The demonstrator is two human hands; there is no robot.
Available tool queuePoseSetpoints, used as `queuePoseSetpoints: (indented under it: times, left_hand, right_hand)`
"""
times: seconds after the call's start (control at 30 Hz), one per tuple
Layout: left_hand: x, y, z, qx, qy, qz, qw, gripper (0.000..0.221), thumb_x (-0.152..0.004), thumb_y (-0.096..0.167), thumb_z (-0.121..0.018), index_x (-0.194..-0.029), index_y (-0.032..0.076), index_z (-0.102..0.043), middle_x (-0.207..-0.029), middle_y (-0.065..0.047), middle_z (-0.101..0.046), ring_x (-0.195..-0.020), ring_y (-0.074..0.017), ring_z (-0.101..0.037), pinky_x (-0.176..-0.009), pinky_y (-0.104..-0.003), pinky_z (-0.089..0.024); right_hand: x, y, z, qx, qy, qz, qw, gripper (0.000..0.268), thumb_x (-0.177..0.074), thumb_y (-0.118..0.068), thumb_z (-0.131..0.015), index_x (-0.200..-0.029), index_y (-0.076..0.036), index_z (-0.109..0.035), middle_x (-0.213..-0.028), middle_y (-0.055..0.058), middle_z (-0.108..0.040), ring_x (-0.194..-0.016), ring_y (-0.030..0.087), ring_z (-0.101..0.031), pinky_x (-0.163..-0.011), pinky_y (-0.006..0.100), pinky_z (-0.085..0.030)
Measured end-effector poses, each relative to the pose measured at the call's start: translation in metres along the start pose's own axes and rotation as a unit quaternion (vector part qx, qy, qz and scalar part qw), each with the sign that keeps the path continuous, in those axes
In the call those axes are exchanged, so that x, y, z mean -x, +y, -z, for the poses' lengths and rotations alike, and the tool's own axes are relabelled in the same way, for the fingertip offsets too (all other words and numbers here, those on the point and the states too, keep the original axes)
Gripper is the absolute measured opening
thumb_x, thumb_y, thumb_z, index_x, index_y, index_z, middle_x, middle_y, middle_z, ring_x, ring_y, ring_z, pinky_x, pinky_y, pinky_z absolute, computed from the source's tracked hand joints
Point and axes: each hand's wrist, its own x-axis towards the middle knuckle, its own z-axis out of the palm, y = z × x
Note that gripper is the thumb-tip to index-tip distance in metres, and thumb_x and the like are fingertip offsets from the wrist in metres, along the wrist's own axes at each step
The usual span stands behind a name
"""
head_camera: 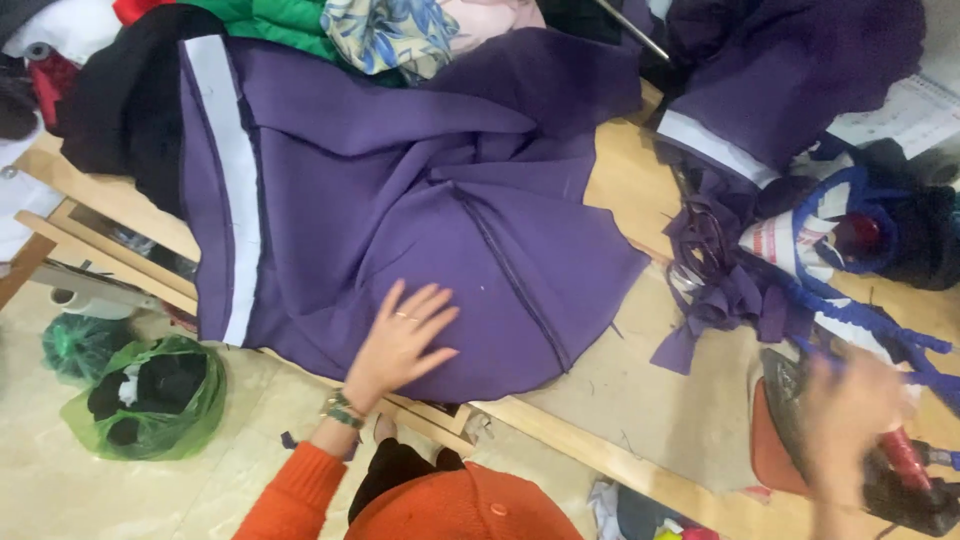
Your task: Ironing and smoothing out purple and patterned fabric pieces on a workbench.
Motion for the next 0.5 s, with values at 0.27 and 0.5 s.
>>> queuePoseSetpoints:
  times: [0.27, 0.5]
  left_hand:
    - [0.047, -0.059, -0.007, -0.035, -0.002, -0.003, 0.999, 0.047, -0.095, 0.051, -0.063, -0.135, 0.027, -0.063, -0.135, -0.004, -0.061, -0.129, -0.0242, -0.057, -0.112, -0.047, -0.041]
    - [0.033, -0.057, -0.02, -0.036, -0.005, -0.069, 0.997, 0.014, -0.104, 0.032, -0.055, -0.102, 0.021, -0.063, -0.1, -0.001, -0.061, -0.097, -0.0209, -0.062, -0.085, -0.038, -0.051]
  right_hand:
    - [-0.011, -0.263, 0.007, -0.47, -0.419, -0.172, 0.757, 0.07, -0.107, -0.068, -0.03, -0.123, -0.018, -0.077, -0.117, 0.018, -0.076, -0.117, 0.039, -0.068, -0.104, 0.052, -0.048]
    - [0.019, -0.279, -0.005, -0.445, -0.266, -0.242, 0.82, 0.026, -0.106, -0.035, -0.066, -0.104, -0.009, -0.071, -0.098, 0.015, -0.077, -0.1, 0.035, -0.073, -0.082, 0.046, -0.054]
